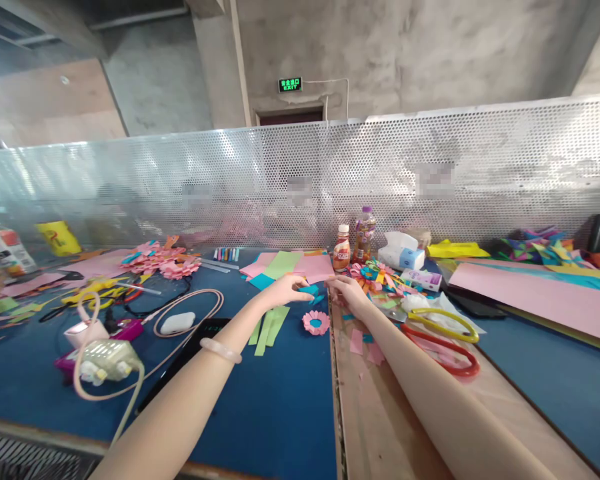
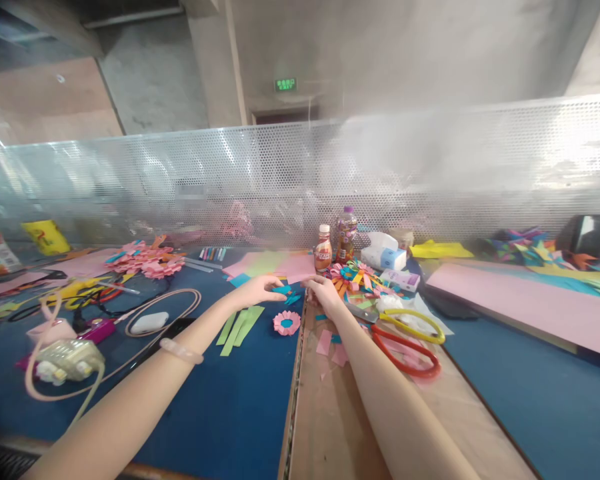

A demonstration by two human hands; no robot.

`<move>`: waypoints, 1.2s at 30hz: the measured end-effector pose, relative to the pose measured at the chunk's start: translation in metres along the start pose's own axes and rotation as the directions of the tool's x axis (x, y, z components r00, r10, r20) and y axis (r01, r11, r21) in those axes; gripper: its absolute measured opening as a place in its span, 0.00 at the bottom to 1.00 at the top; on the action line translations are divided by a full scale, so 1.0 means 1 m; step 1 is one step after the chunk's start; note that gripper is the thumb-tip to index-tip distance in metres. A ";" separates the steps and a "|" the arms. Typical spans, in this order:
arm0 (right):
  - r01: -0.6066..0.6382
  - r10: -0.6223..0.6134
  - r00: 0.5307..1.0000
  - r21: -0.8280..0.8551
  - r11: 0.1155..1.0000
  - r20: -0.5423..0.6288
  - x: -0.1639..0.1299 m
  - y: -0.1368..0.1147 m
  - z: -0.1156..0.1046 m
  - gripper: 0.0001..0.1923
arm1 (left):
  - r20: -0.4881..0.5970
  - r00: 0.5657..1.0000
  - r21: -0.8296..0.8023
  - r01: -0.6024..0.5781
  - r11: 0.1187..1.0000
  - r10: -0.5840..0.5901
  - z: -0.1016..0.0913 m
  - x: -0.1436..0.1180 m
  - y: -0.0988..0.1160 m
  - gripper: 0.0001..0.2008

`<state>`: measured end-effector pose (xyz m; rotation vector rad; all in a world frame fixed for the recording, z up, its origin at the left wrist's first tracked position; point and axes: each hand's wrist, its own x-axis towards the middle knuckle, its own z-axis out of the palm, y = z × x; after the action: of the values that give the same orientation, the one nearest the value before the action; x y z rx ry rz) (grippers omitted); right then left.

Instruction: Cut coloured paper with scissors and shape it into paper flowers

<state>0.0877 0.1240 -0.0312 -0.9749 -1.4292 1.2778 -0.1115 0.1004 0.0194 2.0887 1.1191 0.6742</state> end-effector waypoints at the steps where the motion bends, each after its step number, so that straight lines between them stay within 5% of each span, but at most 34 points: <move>1: 0.015 -0.014 1.000 0.019 1.000 -0.005 -0.001 -0.002 0.000 0.13 | -0.028 1.000 -0.012 0.007 1.000 -0.007 0.001 0.001 0.000 0.18; 10: 0.044 -0.045 0.993 0.009 0.999 0.109 -0.007 -0.013 0.026 0.18 | -0.084 0.995 -0.042 0.050 0.998 -0.054 0.010 0.004 -0.005 0.14; 16: 0.027 -0.030 0.998 0.044 0.999 0.062 -0.002 -0.003 0.022 0.15 | -0.143 0.986 -0.172 0.056 0.983 -0.081 0.021 0.007 -0.003 0.15; 23: -0.025 0.024 0.999 0.018 1.000 0.028 0.001 0.001 0.022 0.11 | -0.313 0.923 -0.387 0.093 0.917 -0.226 0.033 0.010 -0.007 0.14; 36: -0.078 0.078 0.997 0.005 0.997 -0.025 0.000 -0.002 0.028 0.13 | -0.387 0.877 -0.467 0.081 0.881 -0.286 0.047 0.009 0.001 0.12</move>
<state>0.0609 0.1177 -0.0293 -1.0499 -1.3799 1.3201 -0.0739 0.0936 -0.0087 1.4497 1.2528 1.2268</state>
